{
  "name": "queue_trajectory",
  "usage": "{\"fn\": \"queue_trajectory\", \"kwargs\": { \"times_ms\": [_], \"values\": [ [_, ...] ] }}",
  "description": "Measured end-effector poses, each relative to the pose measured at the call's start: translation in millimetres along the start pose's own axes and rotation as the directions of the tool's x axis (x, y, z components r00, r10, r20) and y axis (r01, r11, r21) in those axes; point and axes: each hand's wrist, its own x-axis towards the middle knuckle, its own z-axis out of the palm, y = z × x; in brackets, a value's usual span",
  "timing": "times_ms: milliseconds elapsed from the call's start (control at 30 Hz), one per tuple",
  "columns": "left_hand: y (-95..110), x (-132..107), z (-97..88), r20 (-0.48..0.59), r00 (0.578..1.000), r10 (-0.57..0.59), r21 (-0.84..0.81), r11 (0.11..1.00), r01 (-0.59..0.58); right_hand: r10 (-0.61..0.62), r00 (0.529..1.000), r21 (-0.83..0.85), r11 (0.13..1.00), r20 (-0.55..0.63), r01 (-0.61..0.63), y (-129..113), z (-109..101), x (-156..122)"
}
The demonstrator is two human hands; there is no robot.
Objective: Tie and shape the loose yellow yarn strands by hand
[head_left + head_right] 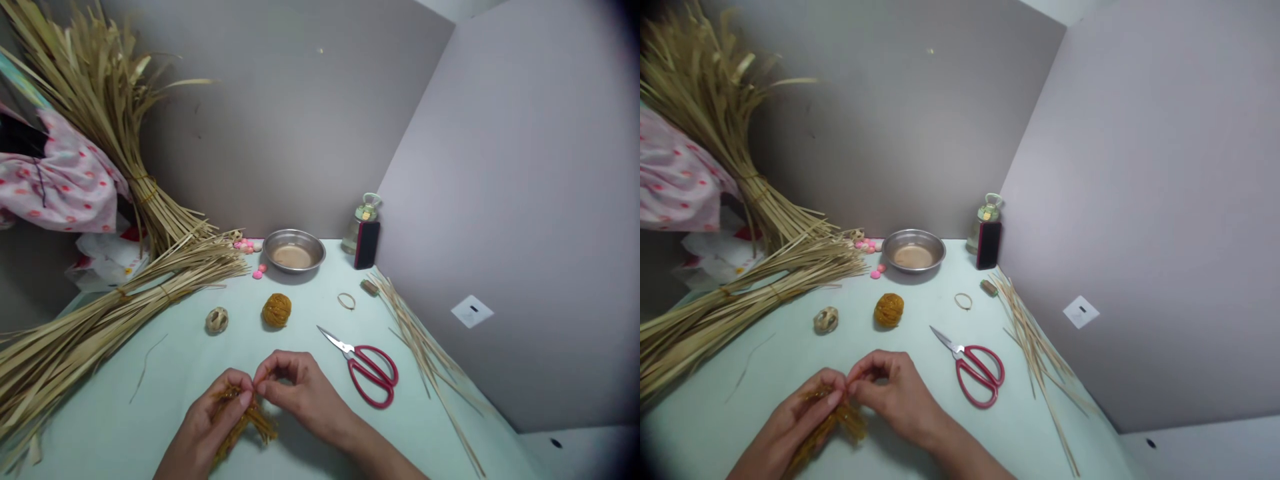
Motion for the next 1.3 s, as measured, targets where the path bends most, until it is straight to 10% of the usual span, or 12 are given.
{"fn": "queue_trajectory", "kwargs": {
  "times_ms": [1033,1300],
  "values": [
    [-6.4,6.0,-8.3,0.019,0.999,0.032,0.115,0.993,-0.034,-0.035,0.997,-0.218,0.975,0.071,0.05,4.0,-1.9,-2.6],
    [-0.8,4.9,-4.8,0.055,0.997,0.047,0.104,0.993,-0.053,0.023,0.997,0.054,0.998,0.074,-0.027,5.7,1.7,1.6]
  ]
}}
